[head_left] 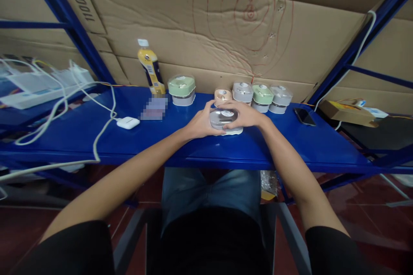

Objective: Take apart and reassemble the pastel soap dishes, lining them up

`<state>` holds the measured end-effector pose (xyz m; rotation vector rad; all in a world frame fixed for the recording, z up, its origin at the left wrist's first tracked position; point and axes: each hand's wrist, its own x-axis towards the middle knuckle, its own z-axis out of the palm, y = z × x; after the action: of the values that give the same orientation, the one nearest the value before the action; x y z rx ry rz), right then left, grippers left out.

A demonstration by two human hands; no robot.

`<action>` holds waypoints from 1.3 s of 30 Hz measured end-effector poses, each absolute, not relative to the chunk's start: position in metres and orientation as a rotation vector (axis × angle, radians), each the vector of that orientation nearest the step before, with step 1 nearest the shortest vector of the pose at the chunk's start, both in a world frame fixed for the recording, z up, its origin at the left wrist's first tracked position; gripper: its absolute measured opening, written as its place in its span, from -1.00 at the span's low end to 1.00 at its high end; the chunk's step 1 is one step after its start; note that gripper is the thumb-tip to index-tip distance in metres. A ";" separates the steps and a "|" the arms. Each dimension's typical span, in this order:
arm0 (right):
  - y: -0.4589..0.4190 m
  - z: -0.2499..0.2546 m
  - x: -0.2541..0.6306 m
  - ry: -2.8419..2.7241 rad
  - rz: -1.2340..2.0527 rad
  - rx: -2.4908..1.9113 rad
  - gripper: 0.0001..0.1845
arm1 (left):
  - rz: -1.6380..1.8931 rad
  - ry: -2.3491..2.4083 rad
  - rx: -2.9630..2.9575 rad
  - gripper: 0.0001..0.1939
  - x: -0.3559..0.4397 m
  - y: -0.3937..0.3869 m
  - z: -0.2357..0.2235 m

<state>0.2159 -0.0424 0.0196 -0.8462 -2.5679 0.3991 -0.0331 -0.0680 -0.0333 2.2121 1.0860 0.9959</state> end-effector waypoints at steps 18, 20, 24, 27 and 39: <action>-0.041 0.011 0.223 -2.480 0.553 -0.827 -0.04 | 0.948 1.093 2.257 0.38 -0.036 -0.069 -0.032; -0.042 0.006 0.226 -2.470 0.572 -0.812 -0.01 | 0.937 1.064 2.297 0.30 -0.037 -0.069 -0.033; -0.046 0.000 0.226 -2.463 0.567 -0.799 0.04 | 0.934 0.967 2.441 0.14 -0.040 -0.068 -0.038; -0.048 -0.003 0.224 -2.463 0.577 -0.823 0.08 | 0.896 0.956 2.483 0.14 -0.043 -0.068 -0.041; -0.017 0.017 0.266 -1.696 0.136 -1.176 -0.19 | 1.454 1.719 1.914 -0.04 -0.019 -0.017 0.001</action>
<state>0.2662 -0.0166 0.0168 -1.1759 -1.6958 0.1364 -0.0186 -0.0175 0.0009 1.9139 1.7186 1.4538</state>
